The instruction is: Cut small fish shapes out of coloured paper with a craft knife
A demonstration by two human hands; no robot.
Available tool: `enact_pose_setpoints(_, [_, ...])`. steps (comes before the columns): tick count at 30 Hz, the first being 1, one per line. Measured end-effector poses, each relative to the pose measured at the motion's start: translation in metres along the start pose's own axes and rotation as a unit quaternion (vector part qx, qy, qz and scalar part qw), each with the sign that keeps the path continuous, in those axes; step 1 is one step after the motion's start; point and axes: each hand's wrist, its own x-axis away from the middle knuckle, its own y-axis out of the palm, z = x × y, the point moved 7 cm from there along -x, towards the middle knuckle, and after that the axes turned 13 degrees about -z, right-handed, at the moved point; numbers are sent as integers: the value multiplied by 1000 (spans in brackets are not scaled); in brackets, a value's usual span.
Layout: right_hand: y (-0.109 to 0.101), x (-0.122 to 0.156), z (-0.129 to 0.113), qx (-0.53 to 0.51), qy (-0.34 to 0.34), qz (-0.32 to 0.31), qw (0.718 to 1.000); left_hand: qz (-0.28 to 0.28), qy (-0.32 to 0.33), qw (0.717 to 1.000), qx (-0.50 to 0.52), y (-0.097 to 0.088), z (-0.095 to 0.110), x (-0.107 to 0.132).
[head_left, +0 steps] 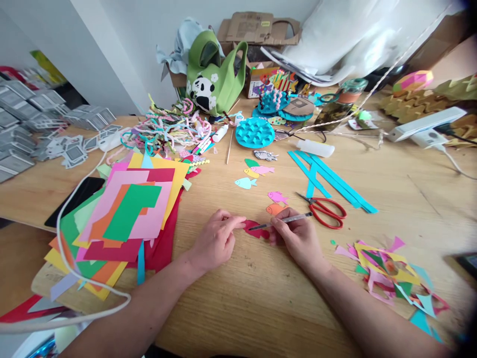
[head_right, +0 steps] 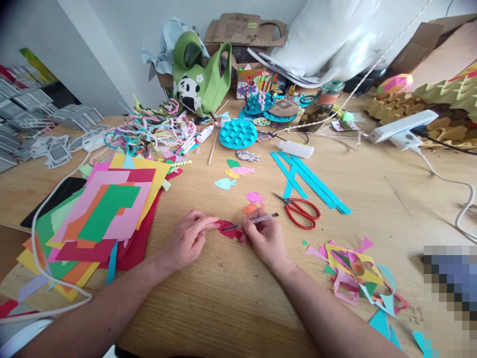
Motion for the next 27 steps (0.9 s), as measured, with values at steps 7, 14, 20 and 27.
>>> enact_pose_setpoints(7, [3, -1, 3, 13, 25, -13, 1000, -14, 4, 1000, -14, 2, 2, 1])
enact_pose_setpoints(14, [4, -2, 4, 5, 33, -15, 999, -12, 8, 999, -30, 3, 2, 0])
enact_pose_setpoints(20, [3, -3, 4, 7, 27, -18, 999, -5, 14, 1000, -26, 3, 2, 0])
enact_pose_setpoints(27, [3, -2, 5, 1, 33, -20, 999, -5, 14, 1000, -24, 3, 2, 1])
